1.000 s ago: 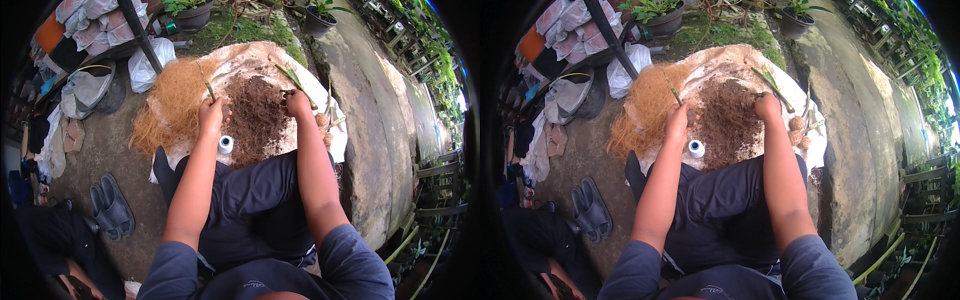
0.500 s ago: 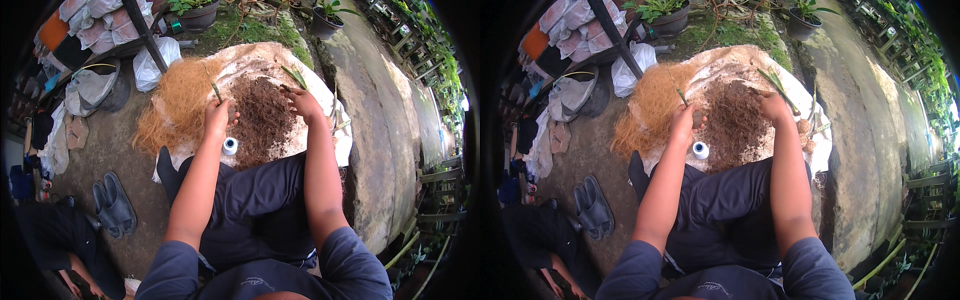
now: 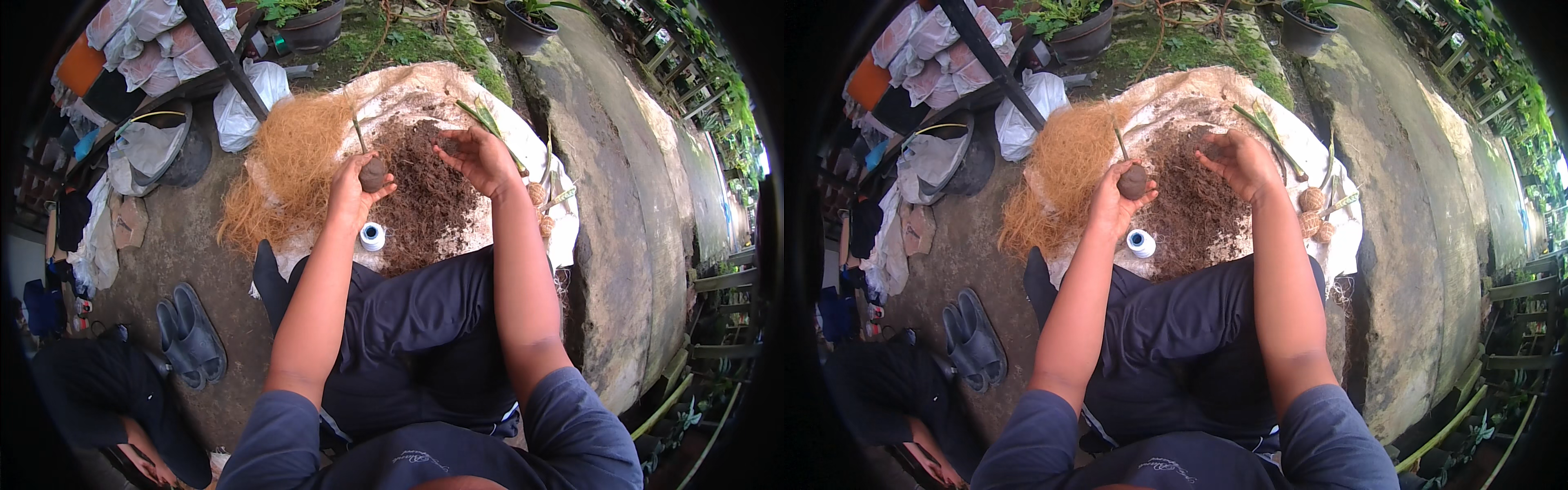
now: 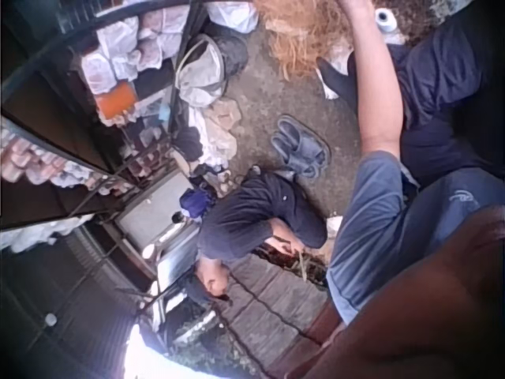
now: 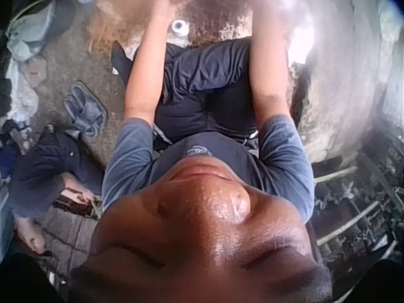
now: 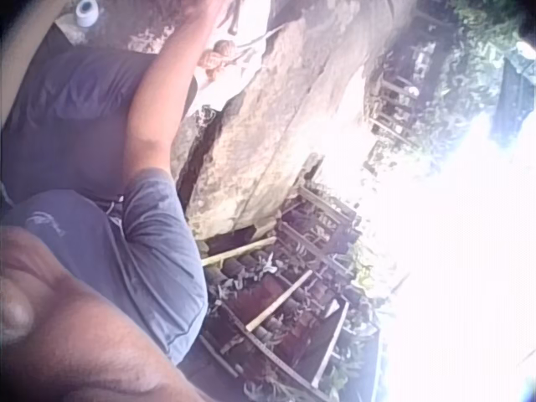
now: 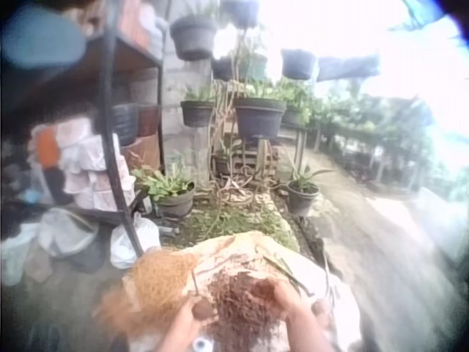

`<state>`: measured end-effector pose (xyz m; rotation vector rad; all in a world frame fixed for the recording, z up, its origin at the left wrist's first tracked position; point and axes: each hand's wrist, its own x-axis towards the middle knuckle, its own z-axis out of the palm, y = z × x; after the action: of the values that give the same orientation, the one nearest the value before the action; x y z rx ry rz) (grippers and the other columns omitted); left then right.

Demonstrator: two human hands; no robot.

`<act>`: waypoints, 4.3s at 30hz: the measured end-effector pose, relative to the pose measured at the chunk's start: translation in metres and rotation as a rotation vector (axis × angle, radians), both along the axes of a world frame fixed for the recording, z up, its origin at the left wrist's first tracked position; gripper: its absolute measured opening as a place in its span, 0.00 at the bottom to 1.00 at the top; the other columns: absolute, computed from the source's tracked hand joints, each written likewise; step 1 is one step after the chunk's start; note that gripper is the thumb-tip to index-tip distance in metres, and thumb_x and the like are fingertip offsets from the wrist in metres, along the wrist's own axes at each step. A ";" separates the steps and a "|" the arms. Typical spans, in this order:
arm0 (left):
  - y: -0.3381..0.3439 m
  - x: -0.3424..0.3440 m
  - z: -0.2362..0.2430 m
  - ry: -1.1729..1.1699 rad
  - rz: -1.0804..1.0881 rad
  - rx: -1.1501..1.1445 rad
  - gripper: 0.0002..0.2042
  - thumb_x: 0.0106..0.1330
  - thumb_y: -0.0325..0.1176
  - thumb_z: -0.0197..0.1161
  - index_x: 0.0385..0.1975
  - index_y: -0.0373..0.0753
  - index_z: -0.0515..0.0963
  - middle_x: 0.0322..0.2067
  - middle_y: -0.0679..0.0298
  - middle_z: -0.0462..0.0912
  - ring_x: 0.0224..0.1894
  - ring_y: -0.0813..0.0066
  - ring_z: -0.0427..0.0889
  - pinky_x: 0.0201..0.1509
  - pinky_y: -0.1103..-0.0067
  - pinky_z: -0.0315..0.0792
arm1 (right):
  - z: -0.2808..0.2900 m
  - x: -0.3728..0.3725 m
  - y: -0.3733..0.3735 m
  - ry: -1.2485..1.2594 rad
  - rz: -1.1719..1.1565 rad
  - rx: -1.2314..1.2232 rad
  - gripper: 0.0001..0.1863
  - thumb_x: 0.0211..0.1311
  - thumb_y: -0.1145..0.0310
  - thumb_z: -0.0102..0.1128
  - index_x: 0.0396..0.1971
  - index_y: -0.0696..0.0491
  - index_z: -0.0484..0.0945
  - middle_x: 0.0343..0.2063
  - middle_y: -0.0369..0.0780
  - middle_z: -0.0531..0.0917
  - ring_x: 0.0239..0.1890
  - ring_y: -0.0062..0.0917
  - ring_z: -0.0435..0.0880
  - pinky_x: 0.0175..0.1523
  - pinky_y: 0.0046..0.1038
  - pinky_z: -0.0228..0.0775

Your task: The person sits on the ground and repeatedly wraps a small plant with coco fiber, securing it with twine. The person handles the plant, coco fiber, and twine by hand throughout the clip.

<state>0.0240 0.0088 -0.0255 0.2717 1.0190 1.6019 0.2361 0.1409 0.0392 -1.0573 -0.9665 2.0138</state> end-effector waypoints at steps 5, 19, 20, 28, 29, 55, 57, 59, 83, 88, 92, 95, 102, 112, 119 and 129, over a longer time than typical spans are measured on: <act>0.000 -0.005 -0.009 -0.104 -0.056 0.033 0.15 0.77 0.46 0.55 0.46 0.40 0.74 0.37 0.57 0.82 0.36 0.61 0.86 0.43 0.63 0.83 | -0.003 -0.017 -0.021 -0.052 0.181 0.279 0.15 0.74 0.81 0.53 0.57 0.68 0.75 0.54 0.49 0.82 0.55 0.36 0.85 0.68 0.32 0.77; -0.006 0.005 0.009 0.165 -0.220 0.103 0.11 0.78 0.42 0.54 0.50 0.43 0.70 0.39 0.60 0.83 0.34 0.66 0.86 0.32 0.72 0.76 | -0.002 -0.049 -0.048 -0.421 0.216 0.680 0.08 0.63 0.75 0.71 0.40 0.60 0.84 0.29 0.39 0.88 0.33 0.18 0.85 0.40 0.24 0.77; -0.006 0.007 0.010 0.164 -0.201 0.103 0.10 0.78 0.40 0.55 0.50 0.42 0.70 0.38 0.60 0.83 0.33 0.67 0.85 0.32 0.72 0.76 | 0.000 -0.050 -0.049 -0.407 0.222 0.645 0.08 0.63 0.76 0.71 0.40 0.60 0.84 0.30 0.39 0.87 0.32 0.18 0.84 0.40 0.24 0.77; -0.009 0.010 0.023 0.198 -0.204 0.178 0.13 0.76 0.35 0.54 0.55 0.39 0.70 0.38 0.60 0.82 0.30 0.71 0.81 0.28 0.76 0.71 | -0.011 -0.052 -0.047 0.001 0.164 0.408 0.07 0.68 0.78 0.67 0.43 0.60 0.79 0.35 0.39 0.87 0.34 0.20 0.84 0.43 0.24 0.78; -0.010 0.010 0.024 0.198 -0.199 0.179 0.14 0.75 0.36 0.55 0.56 0.39 0.70 0.38 0.59 0.82 0.30 0.71 0.81 0.27 0.76 0.71 | -0.011 -0.053 -0.047 0.032 0.135 0.367 0.07 0.68 0.78 0.66 0.43 0.60 0.79 0.36 0.40 0.87 0.35 0.20 0.84 0.43 0.24 0.78; -0.003 0.015 0.020 0.359 -0.128 0.202 0.09 0.77 0.38 0.63 0.46 0.40 0.80 0.33 0.73 0.82 0.31 0.86 0.76 0.35 0.83 0.70 | 0.007 -0.034 -0.037 -0.214 0.384 0.515 0.08 0.64 0.74 0.72 0.40 0.60 0.84 0.31 0.36 0.88 0.31 0.15 0.82 0.38 0.21 0.74; -0.002 0.016 0.019 0.332 -0.109 0.227 0.09 0.76 0.37 0.64 0.46 0.40 0.80 0.33 0.73 0.83 0.31 0.87 0.77 0.35 0.84 0.70 | 0.000 -0.032 -0.035 -0.124 0.401 0.447 0.07 0.65 0.74 0.71 0.39 0.59 0.84 0.31 0.35 0.87 0.32 0.16 0.82 0.39 0.21 0.74; -0.002 0.015 0.018 0.379 -0.073 0.214 0.09 0.75 0.37 0.66 0.46 0.39 0.81 0.35 0.72 0.82 0.34 0.84 0.78 0.37 0.83 0.71 | -0.005 -0.037 -0.036 -0.031 0.421 0.365 0.06 0.65 0.75 0.71 0.38 0.58 0.83 0.29 0.36 0.87 0.34 0.17 0.82 0.40 0.23 0.75; -0.003 0.008 0.014 0.472 -0.115 0.128 0.10 0.80 0.39 0.57 0.44 0.39 0.76 0.24 0.71 0.75 0.24 0.83 0.73 0.28 0.80 0.72 | -0.015 -0.060 -0.052 -0.226 0.394 0.608 0.09 0.69 0.70 0.55 0.34 0.60 0.81 0.23 0.38 0.82 0.23 0.20 0.77 0.28 0.28 0.67; -0.007 0.008 0.022 0.450 -0.142 0.184 0.10 0.79 0.39 0.60 0.48 0.39 0.76 0.33 0.71 0.79 0.31 0.83 0.78 0.32 0.81 0.74 | -0.023 -0.054 -0.045 0.212 0.346 0.191 0.07 0.74 0.74 0.53 0.34 0.56 0.79 0.22 0.27 0.71 0.18 0.12 0.60 0.24 0.21 0.53; -0.010 0.005 0.023 0.424 -0.171 0.186 0.10 0.77 0.37 0.63 0.49 0.39 0.77 0.40 0.70 0.81 0.35 0.84 0.80 0.34 0.80 0.76 | -0.019 -0.050 -0.041 0.174 0.358 0.167 0.07 0.75 0.73 0.53 0.34 0.56 0.78 0.22 0.28 0.71 0.18 0.12 0.60 0.24 0.21 0.53; -0.012 0.012 0.032 0.429 -0.158 0.189 0.09 0.76 0.35 0.65 0.49 0.40 0.78 0.39 0.70 0.82 0.35 0.85 0.80 0.35 0.81 0.76 | -0.019 -0.048 -0.042 0.014 0.409 0.295 0.08 0.74 0.72 0.54 0.34 0.56 0.79 0.21 0.29 0.73 0.19 0.13 0.63 0.24 0.21 0.55; -0.009 0.000 0.012 0.439 -0.059 0.241 0.06 0.72 0.32 0.68 0.42 0.41 0.78 0.37 0.69 0.83 0.36 0.84 0.82 0.34 0.80 0.78 | -0.017 -0.053 -0.047 -0.111 0.447 0.450 0.08 0.74 0.71 0.54 0.33 0.56 0.80 0.20 0.28 0.73 0.19 0.12 0.65 0.25 0.22 0.56; -0.011 -0.003 0.017 0.167 -0.129 0.311 0.05 0.72 0.30 0.63 0.44 0.42 0.76 0.44 0.64 0.82 0.37 0.72 0.85 0.35 0.73 0.80 | -0.019 -0.048 -0.044 0.512 0.425 -0.025 0.04 0.74 0.74 0.54 0.39 0.54 0.78 0.23 0.26 0.68 0.20 0.11 0.58 0.25 0.17 0.53; -0.009 -0.010 0.014 0.170 -0.005 0.213 0.05 0.75 0.32 0.60 0.44 0.41 0.77 0.41 0.64 0.81 0.36 0.72 0.86 0.30 0.77 0.78 | -0.007 -0.042 -0.036 0.490 0.300 0.143 0.03 0.69 0.73 0.57 0.38 0.53 0.79 0.30 0.32 0.77 0.34 0.18 0.73 0.41 0.27 0.67; -0.009 -0.015 0.010 0.173 0.060 0.161 0.06 0.76 0.32 0.55 0.43 0.39 0.76 0.39 0.62 0.81 0.34 0.71 0.86 0.27 0.77 0.76 | 0.015 -0.019 -0.016 0.310 -0.011 0.214 0.09 0.75 0.68 0.54 0.33 0.55 0.75 0.24 0.32 0.73 0.23 0.16 0.68 0.25 0.22 0.60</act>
<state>0.0087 -0.0003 -0.0152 0.5001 1.0385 1.7413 0.2167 0.1250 0.0538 -0.6133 -0.9792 1.9415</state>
